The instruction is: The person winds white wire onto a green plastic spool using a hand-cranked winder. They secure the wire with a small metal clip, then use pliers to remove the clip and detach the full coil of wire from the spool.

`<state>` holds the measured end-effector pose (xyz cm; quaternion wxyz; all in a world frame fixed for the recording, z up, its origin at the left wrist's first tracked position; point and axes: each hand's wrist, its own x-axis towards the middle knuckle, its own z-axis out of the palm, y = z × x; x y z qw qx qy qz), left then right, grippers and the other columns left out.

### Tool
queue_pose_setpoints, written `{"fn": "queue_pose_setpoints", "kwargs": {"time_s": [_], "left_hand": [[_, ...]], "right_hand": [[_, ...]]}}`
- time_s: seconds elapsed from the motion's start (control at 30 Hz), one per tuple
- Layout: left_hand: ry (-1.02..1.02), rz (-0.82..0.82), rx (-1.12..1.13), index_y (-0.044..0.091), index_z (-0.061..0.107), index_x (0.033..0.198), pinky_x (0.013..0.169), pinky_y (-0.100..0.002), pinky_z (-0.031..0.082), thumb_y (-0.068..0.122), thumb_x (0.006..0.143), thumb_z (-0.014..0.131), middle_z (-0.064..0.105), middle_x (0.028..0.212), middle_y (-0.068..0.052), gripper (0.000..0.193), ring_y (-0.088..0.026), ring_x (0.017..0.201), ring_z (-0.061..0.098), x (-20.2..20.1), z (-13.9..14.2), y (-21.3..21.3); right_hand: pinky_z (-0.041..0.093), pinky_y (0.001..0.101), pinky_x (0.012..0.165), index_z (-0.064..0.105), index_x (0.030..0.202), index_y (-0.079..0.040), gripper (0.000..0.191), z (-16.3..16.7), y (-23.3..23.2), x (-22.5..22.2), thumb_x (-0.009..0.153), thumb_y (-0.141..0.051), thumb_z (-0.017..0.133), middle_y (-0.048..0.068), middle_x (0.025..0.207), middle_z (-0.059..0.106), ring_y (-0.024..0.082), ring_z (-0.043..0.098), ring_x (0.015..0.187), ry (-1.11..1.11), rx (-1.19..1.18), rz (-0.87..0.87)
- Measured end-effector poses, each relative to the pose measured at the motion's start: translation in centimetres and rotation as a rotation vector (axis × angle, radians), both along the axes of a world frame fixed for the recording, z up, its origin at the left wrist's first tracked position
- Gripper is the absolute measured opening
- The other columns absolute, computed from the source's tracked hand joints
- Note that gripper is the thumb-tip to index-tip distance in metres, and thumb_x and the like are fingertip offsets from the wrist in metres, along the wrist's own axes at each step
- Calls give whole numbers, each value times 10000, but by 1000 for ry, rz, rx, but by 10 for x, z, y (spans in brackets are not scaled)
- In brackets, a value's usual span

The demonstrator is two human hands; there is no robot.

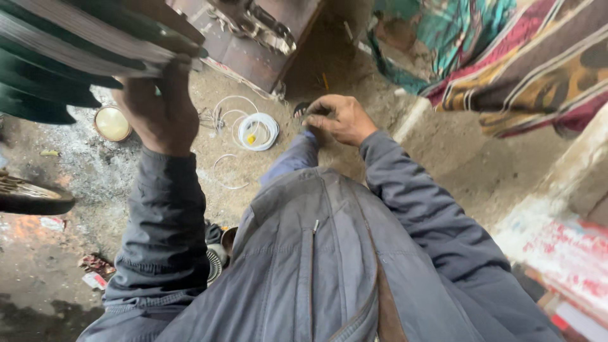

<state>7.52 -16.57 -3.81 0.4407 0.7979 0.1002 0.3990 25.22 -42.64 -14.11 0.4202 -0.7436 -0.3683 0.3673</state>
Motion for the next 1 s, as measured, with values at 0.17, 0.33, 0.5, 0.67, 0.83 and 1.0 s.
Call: {"fn": "queue_pose_setpoints", "kwargs": {"time_s": [0.17, 0.33, 0.5, 0.67, 0.83, 1.0], "left_hand": [[50, 123, 47, 37, 685, 1172, 904, -325, 596, -41, 1050, 717, 742, 1147, -109, 148, -212, 1028, 734, 7, 11, 8], [57, 251, -26, 26, 719, 1193, 791, -316, 618, -11, 983, 792, 751, 1113, -88, 225, -203, 997, 756, 10, 5, 9], [-78, 739, -149, -38, 550, 1133, 587, -308, 489, 194, 726, 999, 634, 858, -33, 649, -154, 685, 597, 27, -3, -14], [-54, 931, 164, 64, 586, 902, 560, -288, 457, 132, 795, 986, 578, 771, -12, 420, -128, 645, 551, 43, -2, -35], [-30, 1066, 212, 20, 713, 1054, 604, -268, 538, 106, 876, 916, 691, 911, -70, 283, -114, 714, 645, 70, 10, -52], [83, 1359, 171, 15, 749, 1160, 573, -275, 445, 109, 970, 882, 701, 871, -55, 250, -110, 672, 579, 115, 17, -65]], "right_hand": [[556, 311, 775, 744, 1079, -29, 246, 42, 54, 48, 927, -222, 764, 99, 977, 753, 164, 698, 866, -86, 42, 173], [566, 302, 779, 735, 1075, -26, 233, 63, 111, 77, 920, -197, 771, 101, 976, 752, 153, 709, 874, -115, 77, 355], [573, 303, 835, 728, 1121, -25, 255, 61, 153, 86, 934, -196, 754, 109, 1025, 760, 168, 721, 947, 34, 95, 535], [578, 322, 795, 729, 1120, -37, 299, 49, 177, 94, 897, -229, 778, 122, 1023, 753, 194, 722, 911, -59, -25, 789], [553, 361, 842, 719, 1142, -29, 343, 53, 193, 132, 886, -250, 780, 142, 1053, 744, 250, 709, 958, -47, 59, 1098], [542, 371, 862, 710, 1143, -15, 381, 62, 198, 208, 881, -278, 796, 157, 1073, 730, 272, 694, 989, -82, 61, 1256]]}}
